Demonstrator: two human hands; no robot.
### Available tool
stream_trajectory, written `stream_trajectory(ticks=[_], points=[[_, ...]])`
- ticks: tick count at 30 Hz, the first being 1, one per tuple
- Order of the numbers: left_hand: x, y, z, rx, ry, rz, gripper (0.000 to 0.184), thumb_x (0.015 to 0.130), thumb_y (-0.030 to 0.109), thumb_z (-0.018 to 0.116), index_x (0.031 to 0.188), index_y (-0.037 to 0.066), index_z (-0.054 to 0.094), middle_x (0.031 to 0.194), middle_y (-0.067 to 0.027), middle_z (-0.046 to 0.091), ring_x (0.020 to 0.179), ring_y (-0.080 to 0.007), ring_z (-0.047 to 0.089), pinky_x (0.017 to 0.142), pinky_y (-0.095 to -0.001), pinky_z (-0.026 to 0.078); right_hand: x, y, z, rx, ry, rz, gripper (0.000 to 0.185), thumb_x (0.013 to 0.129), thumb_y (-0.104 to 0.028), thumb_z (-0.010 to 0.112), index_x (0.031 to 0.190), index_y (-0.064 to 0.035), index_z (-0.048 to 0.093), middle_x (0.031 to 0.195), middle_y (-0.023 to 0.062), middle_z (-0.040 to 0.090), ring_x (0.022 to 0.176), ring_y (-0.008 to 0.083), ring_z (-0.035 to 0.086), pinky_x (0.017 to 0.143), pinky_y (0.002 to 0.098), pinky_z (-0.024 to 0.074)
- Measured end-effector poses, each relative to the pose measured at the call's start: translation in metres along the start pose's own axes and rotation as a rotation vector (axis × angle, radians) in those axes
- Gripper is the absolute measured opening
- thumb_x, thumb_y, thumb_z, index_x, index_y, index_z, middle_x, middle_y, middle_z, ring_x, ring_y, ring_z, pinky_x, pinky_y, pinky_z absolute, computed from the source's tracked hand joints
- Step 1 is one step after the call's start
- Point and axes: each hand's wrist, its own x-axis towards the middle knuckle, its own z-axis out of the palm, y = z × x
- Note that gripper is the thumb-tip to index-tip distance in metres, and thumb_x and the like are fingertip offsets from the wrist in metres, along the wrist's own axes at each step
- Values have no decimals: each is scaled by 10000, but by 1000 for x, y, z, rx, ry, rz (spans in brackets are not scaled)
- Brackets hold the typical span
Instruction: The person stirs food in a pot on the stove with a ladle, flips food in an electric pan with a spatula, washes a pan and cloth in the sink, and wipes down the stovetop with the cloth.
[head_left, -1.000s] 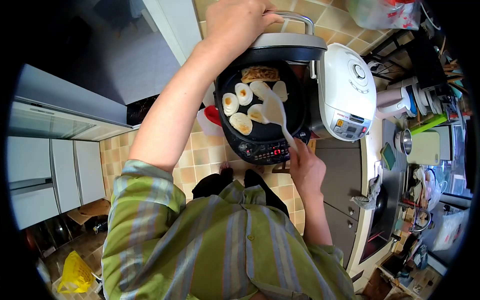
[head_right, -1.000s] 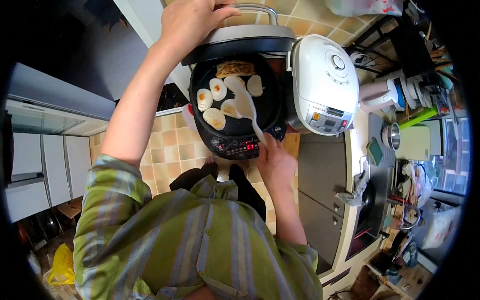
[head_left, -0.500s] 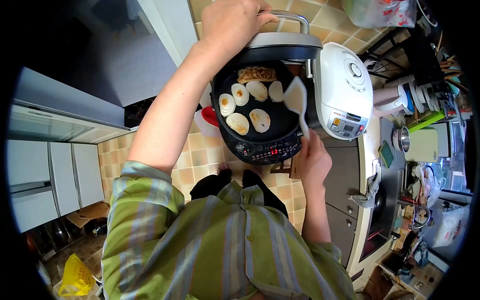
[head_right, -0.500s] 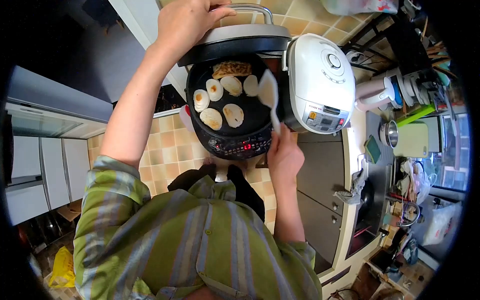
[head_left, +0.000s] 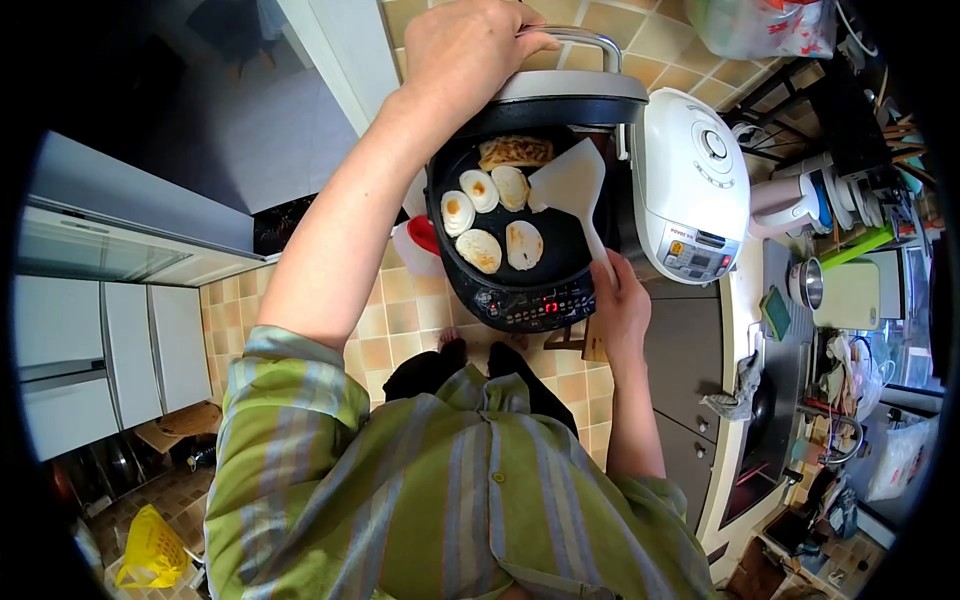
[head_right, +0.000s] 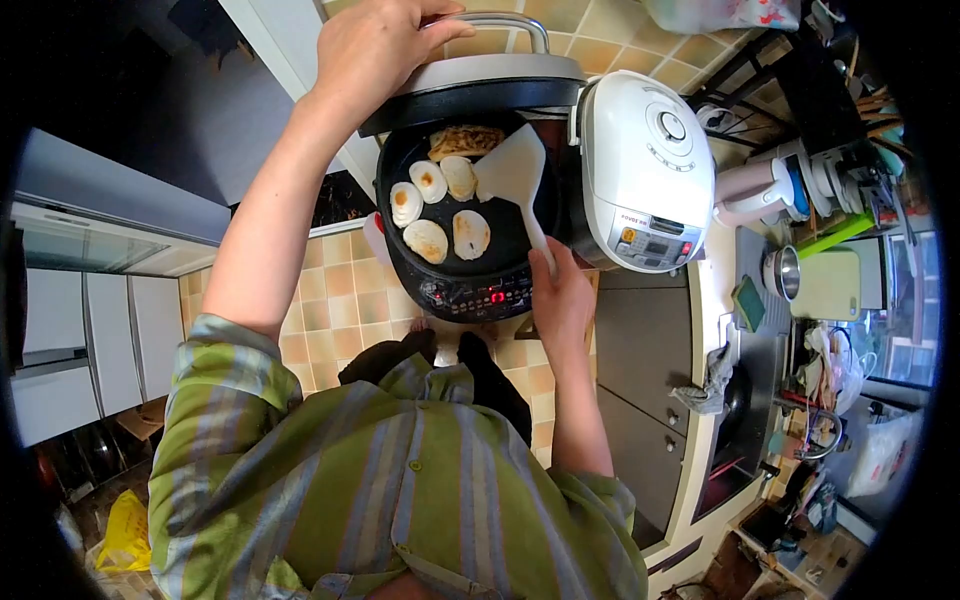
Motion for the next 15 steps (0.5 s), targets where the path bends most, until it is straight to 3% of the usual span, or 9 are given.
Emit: stream_trajectory(ticks=[3, 12, 15], points=[[0, 0, 1, 19, 7, 7, 280, 839, 362, 738, 883, 90, 787, 789, -160, 717, 736, -347, 692, 657, -435, 530, 0, 9, 3, 32, 11, 11, 326, 991, -311, 628, 1212, -75, 668, 892, 224, 708, 840, 396, 696, 722, 440, 526], [0, 1, -1, 28, -7, 9, 275, 845, 361, 734, 894, 96, 787, 794, -159, 718, 742, -349, 693, 658, -438, 529, 0, 27, 10, -371, 162, -18, 257, 986, -269, 619, 1146, -74, 672, 919, 204, 718, 843, 399, 690, 711, 478, 530], [1, 1, 1, 30, 3, 15, 274, 846, 364, 733, 907, 102, 788, 805, -157, 722, 746, -347, 694, 662, -436, 531, 2, 49, 23, -269, 112, -5, 327, 986, -320, 636, 1198, -75, 683, 826, 164, 710, 770, 313, 705, 677, 388, 523]])
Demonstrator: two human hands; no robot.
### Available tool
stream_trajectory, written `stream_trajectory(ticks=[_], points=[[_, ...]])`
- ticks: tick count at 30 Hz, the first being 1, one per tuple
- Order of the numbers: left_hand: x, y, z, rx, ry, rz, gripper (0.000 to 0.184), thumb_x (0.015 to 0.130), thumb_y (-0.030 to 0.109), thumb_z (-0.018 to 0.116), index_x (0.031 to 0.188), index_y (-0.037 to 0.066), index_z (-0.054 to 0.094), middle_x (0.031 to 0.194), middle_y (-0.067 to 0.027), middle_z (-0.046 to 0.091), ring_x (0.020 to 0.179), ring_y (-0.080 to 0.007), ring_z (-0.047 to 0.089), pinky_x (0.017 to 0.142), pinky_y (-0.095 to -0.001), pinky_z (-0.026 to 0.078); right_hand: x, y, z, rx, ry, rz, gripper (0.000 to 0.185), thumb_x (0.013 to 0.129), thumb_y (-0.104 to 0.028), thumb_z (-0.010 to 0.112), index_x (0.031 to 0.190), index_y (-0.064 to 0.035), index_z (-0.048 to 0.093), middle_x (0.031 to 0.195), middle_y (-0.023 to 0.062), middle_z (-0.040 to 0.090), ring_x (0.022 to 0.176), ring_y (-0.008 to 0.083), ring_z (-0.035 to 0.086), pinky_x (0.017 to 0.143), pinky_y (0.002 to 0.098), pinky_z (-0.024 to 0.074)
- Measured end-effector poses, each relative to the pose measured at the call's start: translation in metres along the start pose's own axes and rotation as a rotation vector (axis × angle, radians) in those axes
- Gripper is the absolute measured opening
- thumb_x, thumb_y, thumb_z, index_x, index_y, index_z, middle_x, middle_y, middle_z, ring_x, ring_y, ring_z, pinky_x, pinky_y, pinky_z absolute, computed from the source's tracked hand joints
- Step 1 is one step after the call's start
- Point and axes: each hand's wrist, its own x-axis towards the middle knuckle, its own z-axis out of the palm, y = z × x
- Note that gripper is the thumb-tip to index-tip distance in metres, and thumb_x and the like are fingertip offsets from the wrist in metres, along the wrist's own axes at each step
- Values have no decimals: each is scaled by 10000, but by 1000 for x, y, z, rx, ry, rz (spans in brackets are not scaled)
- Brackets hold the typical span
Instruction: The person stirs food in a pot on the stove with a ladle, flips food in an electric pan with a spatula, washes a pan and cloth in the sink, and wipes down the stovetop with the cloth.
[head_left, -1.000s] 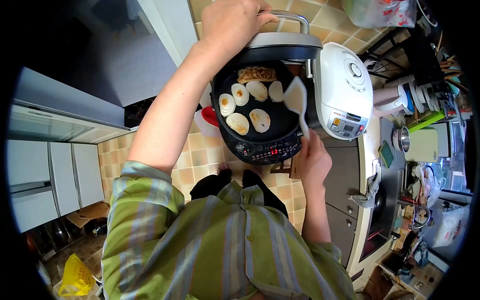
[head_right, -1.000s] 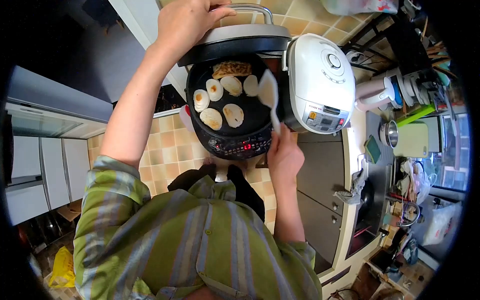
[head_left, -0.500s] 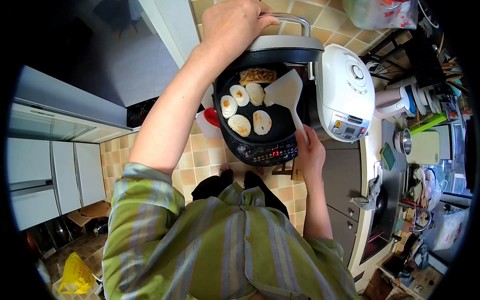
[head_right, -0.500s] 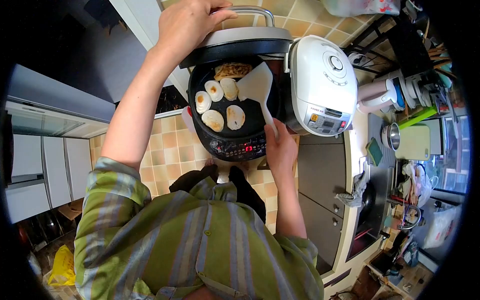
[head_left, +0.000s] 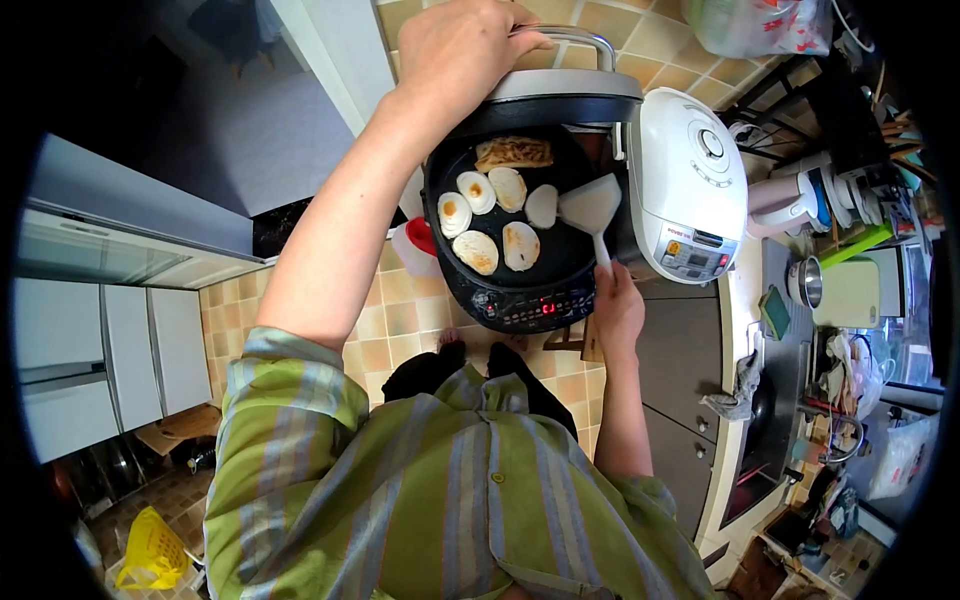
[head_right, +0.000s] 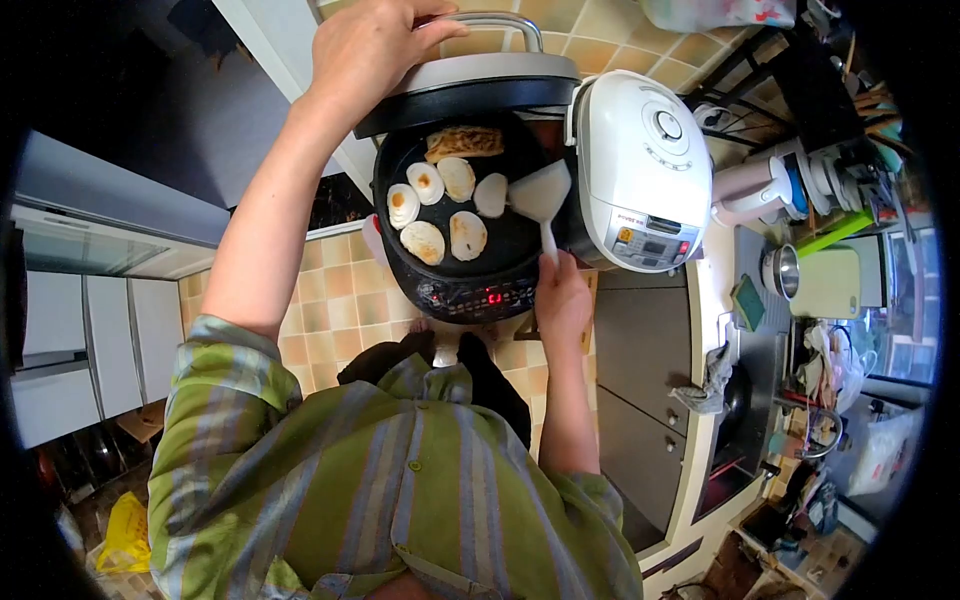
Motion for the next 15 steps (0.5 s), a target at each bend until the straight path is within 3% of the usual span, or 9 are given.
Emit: stream_trajectory(ticks=[3, 6, 9, 12, 15], points=[[0, -2, -1, -9, -3, -1, 276, 845, 368, 735, 918, 108, 790, 819, -152, 727, 755, -343, 697, 666, -432, 536, 4, 6, 7, 294, -135, 100, 308, 985, -305, 643, 1160, -56, 694, 827, 151, 713, 694, 313, 692, 632, 398, 512], [-2, -4, 2, 3, -1, -5, 278, 844, 370, 735, 925, 110, 791, 831, -148, 731, 766, -339, 700, 671, -429, 540, -7, -20, -25, 561, -242, 134, 339, 987, -325, 657, 1187, -54, 691, 742, 90, 662, 632, 183, 630, 602, 325, 480], [0, -1, 3, 5, 5, -14, 282, 843, 374, 735, 931, 112, 792, 837, -144, 734, 776, -336, 701, 679, -429, 542, -13, -18, -30, 564, -289, 153, 343, 990, -328, 661, 1203, -60, 685, 709, 53, 609, 621, 97, 554, 588, 280, 454], [-2, -4, 3, -1, 20, -9, 284, 844, 377, 735, 929, 113, 793, 834, -144, 733, 778, -335, 701, 684, -431, 541, -8, -20, -32, 433, -180, 137, 343, 988, -328, 658, 1207, -66, 681, 730, 98, 656, 637, 184, 630, 610, 325, 482], [-1, -3, 3, -10, -2, -17, 287, 845, 378, 734, 926, 110, 793, 834, -145, 732, 781, -334, 699, 688, -432, 539, -7, -20, -16, 349, -149, 51, 324, 976, -332, 657, 1188, -89, 686, 789, 167, 698, 720, 326, 694, 652, 404, 516]])
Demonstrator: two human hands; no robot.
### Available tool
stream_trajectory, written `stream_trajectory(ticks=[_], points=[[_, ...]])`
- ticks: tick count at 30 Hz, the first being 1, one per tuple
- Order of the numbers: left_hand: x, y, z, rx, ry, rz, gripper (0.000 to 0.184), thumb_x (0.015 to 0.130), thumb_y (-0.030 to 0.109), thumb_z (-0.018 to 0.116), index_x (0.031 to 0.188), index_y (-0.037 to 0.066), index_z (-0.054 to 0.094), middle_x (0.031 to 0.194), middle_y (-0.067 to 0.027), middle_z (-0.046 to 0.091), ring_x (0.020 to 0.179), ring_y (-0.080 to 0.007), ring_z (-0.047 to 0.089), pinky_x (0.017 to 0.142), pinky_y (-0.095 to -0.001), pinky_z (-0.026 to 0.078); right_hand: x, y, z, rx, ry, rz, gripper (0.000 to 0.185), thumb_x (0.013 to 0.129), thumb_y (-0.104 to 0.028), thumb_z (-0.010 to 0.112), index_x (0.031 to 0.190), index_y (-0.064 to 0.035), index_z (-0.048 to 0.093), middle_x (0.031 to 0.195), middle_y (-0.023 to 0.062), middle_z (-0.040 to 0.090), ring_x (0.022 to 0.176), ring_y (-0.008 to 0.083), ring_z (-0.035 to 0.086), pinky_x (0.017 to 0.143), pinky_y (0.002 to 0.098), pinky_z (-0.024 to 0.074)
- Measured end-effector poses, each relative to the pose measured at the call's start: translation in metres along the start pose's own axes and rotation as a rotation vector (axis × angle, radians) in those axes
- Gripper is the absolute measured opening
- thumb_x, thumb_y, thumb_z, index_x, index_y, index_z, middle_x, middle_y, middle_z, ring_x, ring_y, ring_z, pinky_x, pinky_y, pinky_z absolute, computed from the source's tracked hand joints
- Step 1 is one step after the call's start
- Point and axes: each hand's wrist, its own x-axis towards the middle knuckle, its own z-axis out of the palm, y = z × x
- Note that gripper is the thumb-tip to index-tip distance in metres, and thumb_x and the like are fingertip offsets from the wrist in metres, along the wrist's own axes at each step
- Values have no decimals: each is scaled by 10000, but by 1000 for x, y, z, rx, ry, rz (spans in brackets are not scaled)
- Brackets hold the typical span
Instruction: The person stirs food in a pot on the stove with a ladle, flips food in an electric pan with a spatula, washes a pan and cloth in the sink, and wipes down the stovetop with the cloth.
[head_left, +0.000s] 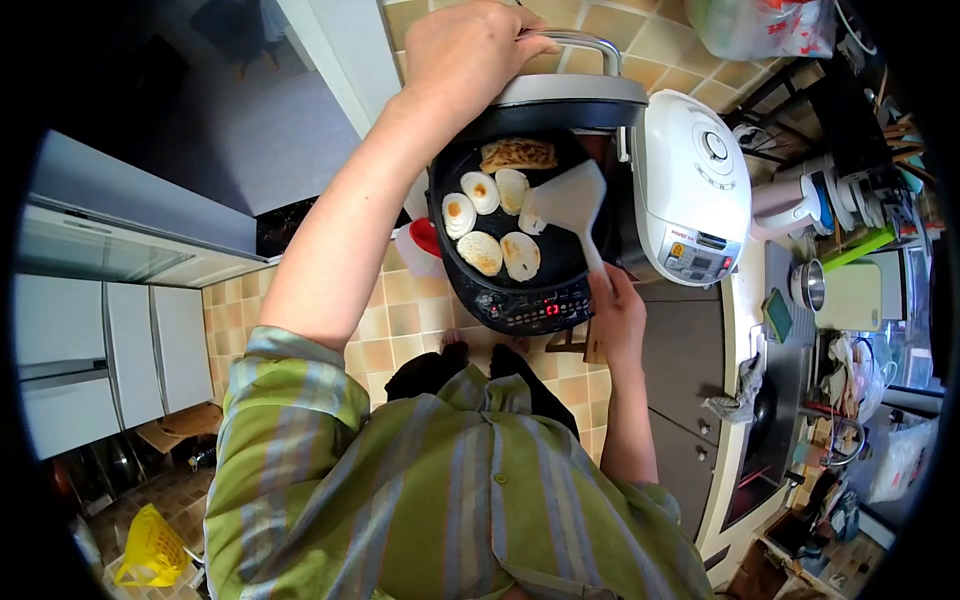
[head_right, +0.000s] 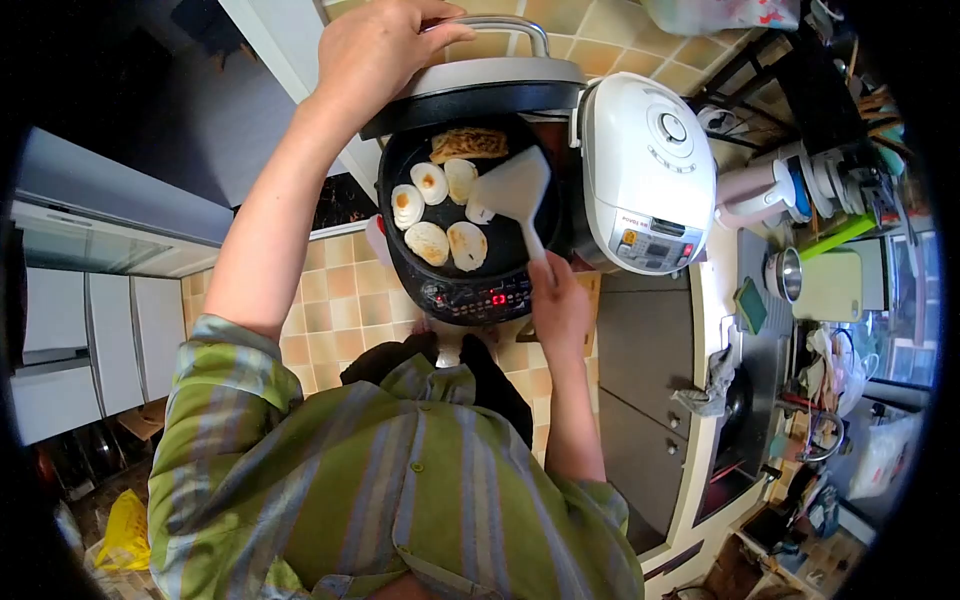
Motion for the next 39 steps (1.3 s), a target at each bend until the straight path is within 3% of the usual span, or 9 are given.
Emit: stream_trajectory(ticks=[3, 10, 17, 22, 26, 29, 32, 35, 39], points=[[1, 5, -2, -2, -32, -28, 286, 844, 374, 733, 918, 104, 791, 834, -148, 731, 785, -334, 699, 690, -430, 537, -4, -24, 4, -197, -18, -23, 301, 963, -335, 656, 1156, -107, 693, 857, 213, 705, 835, 425, 679, 711, 474, 529], [-2, 0, -2, -43, -5, 12, 281, 833, 366, 740, 900, 98, 785, 840, -151, 730, 791, -334, 700, 695, -430, 537, -2, -13, -10, -174, 19, 16, 270, 971, -284, 653, 1152, -87, 688, 875, 221, 703, 842, 424, 678, 712, 459, 533], [-2, 3, -1, 1, 19, 8, 290, 834, 374, 744, 907, 97, 788, 836, -152, 732, 793, -336, 701, 704, -435, 540, 19, -37, 44, 376, -378, 136, 347, 984, -258, 628, 1285, -85, 613, 863, 162, 698, 761, 250, 679, 718, 358, 522], [-2, 7, -5, -11, -30, -23, 285, 835, 370, 745, 909, 98, 787, 828, -151, 728, 784, -342, 699, 704, -437, 539, 34, -49, 73, 52, -394, -36, 351, 999, -299, 553, 1232, -52, 643, 1098, 253, 692, 1039, 442, 647, 864, 499, 519], [-2, 6, -9, -70, -65, -32, 270, 830, 363, 744, 888, 102, 783, 825, -149, 726, 781, -344, 698, 700, -443, 535, 31, -28, 44, 8, -430, -5, 348, 994, -305, 567, 1203, -41, 655, 1114, 254, 683, 1061, 444, 636, 874, 489, 517], [-3, 2, -4, -50, -19, -33, 260, 827, 360, 741, 877, 108, 781, 825, -150, 727, 780, -341, 698, 699, -445, 533, 26, -12, 18, -41, -418, -6, 330, 1000, -293, 571, 1182, -33, 664, 1023, 206, 724, 917, 371, 704, 790, 414, 541], [-3, 0, -1, -29, 6, -20, 257, 825, 361, 740, 880, 114, 784, 828, -154, 726, 783, -336, 701, 697, -447, 535, 26, -17, -4, 246, -521, 243, 336, 1011, -281, 572, 1230, -37, 640, 843, 107, 679, 631, 207, 637, 580, 314, 497], [-4, -4, 7, -17, 55, 7, 256, 821, 362, 740, 881, 117, 786, 820, -152, 726, 777, -327, 705, 690, -443, 536, 25, -55, -13, 539, -598, 530, 377, 1032, -232, 555, 1362, -51, 547, 774, 0, 541, 531, 55, 432, 441, 217, 296], [2, -2, -1, -26, -28, -23, 249, 827, 356, 731, 881, 119, 788, 808, -145, 727, 767, -319, 708, 682, -434, 538, 29, -62, 14, 666, -579, 508, 433, 1026, -269, 557, 1378, -27, 480, 785, 33, 549, 454, 75, 395, 387, 249, 289]])
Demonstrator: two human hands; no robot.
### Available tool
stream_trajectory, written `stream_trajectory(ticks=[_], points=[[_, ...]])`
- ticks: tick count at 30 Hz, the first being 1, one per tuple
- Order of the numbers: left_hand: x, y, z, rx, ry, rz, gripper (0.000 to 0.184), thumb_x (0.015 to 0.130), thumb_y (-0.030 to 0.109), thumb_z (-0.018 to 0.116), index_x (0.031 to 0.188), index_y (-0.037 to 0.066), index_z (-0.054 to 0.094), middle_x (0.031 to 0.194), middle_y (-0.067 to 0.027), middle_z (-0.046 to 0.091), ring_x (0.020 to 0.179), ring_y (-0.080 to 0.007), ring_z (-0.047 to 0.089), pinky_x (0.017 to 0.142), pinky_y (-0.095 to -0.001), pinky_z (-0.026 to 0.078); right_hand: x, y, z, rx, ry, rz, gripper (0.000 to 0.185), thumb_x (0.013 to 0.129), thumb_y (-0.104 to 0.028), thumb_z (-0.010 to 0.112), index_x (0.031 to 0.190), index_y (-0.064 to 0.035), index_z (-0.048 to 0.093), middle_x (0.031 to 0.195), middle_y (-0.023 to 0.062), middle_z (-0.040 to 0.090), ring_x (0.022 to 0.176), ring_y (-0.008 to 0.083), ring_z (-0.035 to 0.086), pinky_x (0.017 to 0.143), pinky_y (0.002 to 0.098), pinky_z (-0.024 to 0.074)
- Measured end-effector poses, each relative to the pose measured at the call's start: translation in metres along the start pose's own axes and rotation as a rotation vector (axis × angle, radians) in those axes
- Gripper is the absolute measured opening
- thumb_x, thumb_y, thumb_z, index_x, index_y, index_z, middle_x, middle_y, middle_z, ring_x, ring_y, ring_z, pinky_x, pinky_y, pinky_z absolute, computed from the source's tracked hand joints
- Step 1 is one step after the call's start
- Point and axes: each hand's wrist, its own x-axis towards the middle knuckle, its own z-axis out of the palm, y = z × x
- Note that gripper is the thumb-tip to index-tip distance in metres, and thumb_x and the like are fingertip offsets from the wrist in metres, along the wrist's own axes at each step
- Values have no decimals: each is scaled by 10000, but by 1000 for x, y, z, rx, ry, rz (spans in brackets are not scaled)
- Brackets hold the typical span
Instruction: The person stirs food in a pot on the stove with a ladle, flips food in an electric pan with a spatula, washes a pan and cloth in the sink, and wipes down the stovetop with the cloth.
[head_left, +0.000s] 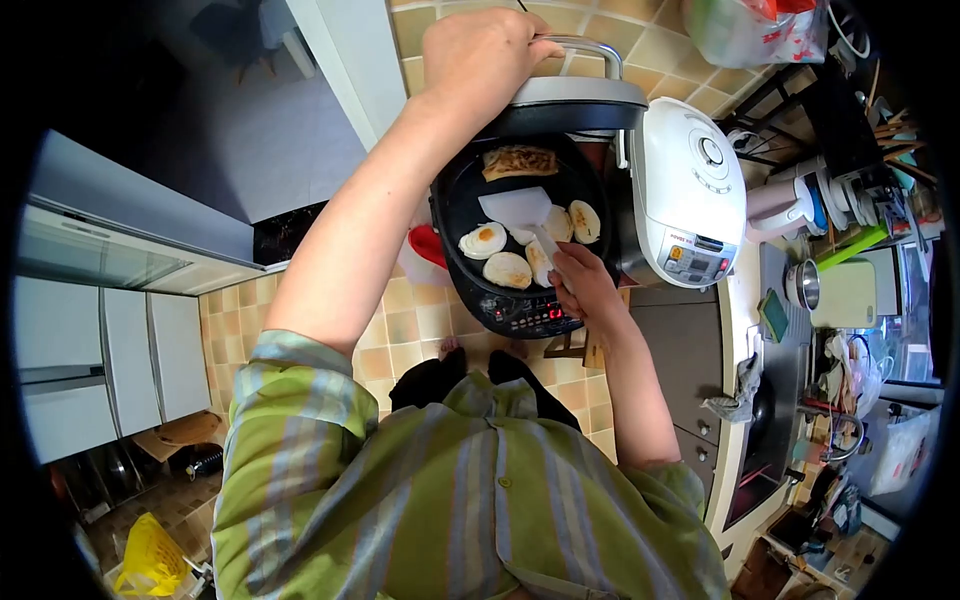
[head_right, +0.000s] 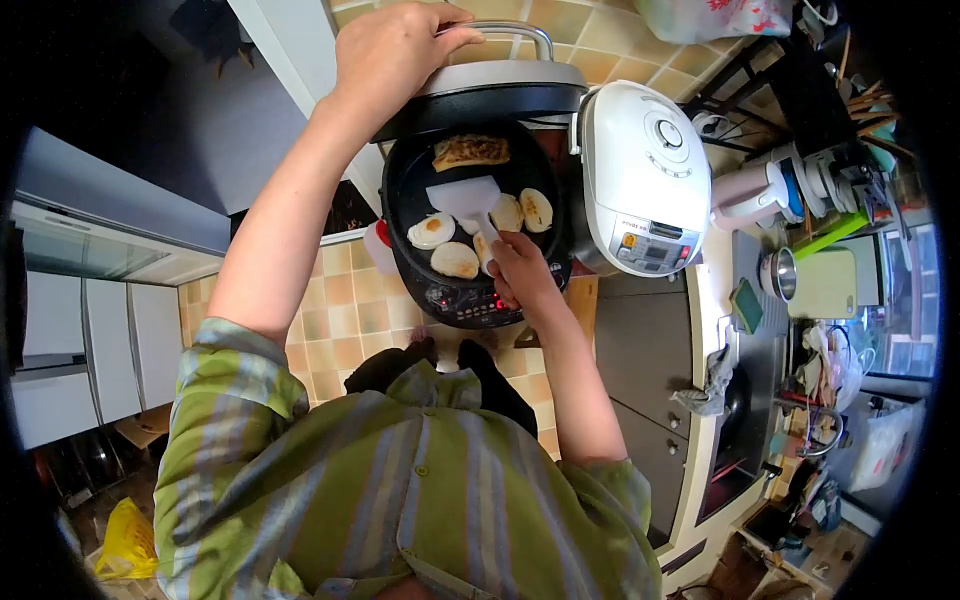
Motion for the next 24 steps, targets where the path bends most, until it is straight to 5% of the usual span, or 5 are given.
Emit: stream_trajectory(ticks=[8, 11, 14, 24], points=[[9, -9, 4, 54, 38, 69, 241, 845, 346, 714, 864, 115, 779, 783, -150, 715, 756, -332, 701, 671, -444, 531, 57, 16, 14, 82, 137, 7, 287, 1040, -226, 526, 1239, -20, 502, 816, 50, 568, 448, 80, 392, 371, 257, 287], [6, -14, 16, 138, 113, 57, 261, 820, 417, 745, 909, 176, 794, 760, -56, 717, 717, -263, 697, 591, -384, 518, 90, 20, 27, 275, 103, -6, 194, 1040, -207, 541, 1141, -43, 520, 822, 40, 565, 471, 78, 399, 390, 238, 294], [8, -14, 16, 136, 81, 51, 270, 827, 425, 733, 926, 182, 798, 786, -58, 725, 735, -270, 701, 598, -390, 522, 97, 15, 40, 447, 131, 55, 167, 1040, -209, 558, 1108, -61, 520, 824, 27, 559, 518, 74, 422, 411, 223, 302], [9, -14, 13, 139, 92, 70, 289, 837, 429, 724, 938, 169, 802, 820, -66, 735, 757, -279, 708, 614, -395, 532, 60, 36, 22, 661, 92, -69, 147, 1046, -186, 552, 1158, -90, 549, 840, 28, 563, 542, 45, 383, 425, 192, 246]])
